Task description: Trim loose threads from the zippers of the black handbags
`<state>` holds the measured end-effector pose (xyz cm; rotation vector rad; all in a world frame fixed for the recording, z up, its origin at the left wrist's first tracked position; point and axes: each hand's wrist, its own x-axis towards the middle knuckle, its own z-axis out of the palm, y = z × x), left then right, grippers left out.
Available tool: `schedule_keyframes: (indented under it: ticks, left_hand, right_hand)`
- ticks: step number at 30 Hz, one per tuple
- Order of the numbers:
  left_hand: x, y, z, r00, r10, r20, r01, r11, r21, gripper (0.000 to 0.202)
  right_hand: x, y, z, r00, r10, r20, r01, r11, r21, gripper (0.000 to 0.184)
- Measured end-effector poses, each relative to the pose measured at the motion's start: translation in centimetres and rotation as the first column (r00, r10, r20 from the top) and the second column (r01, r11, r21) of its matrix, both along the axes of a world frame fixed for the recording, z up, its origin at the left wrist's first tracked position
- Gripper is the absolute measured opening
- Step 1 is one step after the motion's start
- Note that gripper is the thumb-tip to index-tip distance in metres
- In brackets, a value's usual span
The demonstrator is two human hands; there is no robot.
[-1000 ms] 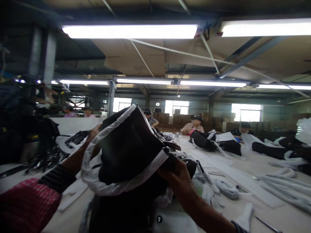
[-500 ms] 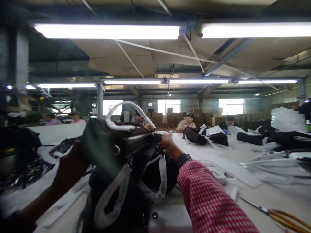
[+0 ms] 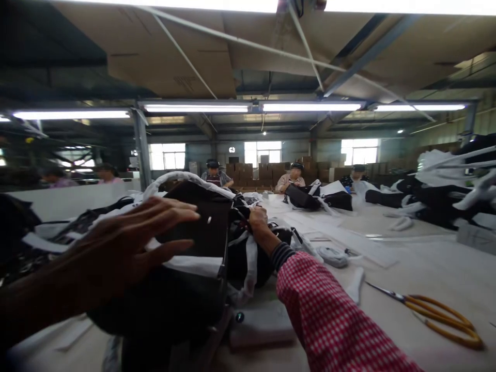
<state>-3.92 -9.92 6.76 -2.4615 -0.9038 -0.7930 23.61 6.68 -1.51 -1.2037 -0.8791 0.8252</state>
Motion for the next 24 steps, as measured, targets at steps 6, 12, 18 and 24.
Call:
schedule_keyframes:
  ticks: [6,12,18,24]
  left_hand:
    - [3.5,9.0,-3.6,0.947,0.171,-0.272,-0.272,0.876,-0.398,0.057]
    - [2.1,11.8,-3.5,0.966,0.175,-0.189,-0.239,0.882,-0.405,0.062]
    - [3.5,15.4,-3.5,0.894,0.096,-0.438,-0.268,0.898,-0.348,0.048]
    - [2.8,17.0,-4.5,0.906,0.099,-0.41,-0.248,0.911,-0.328,0.045]
  right_hand:
    - [1.1,-3.6,-0.5,0.982,0.049,0.183,-0.072,0.99,0.118,0.038]
    - [0.0,-7.3,-1.4,0.735,0.015,0.677,-0.188,0.965,0.183,0.032]
    - [-3.6,-12.9,-1.7,0.777,0.067,0.627,-0.353,0.87,0.344,0.014]
    - [-6.2,-21.2,-9.3,0.563,0.233,0.793,-0.701,0.643,0.309,0.016]
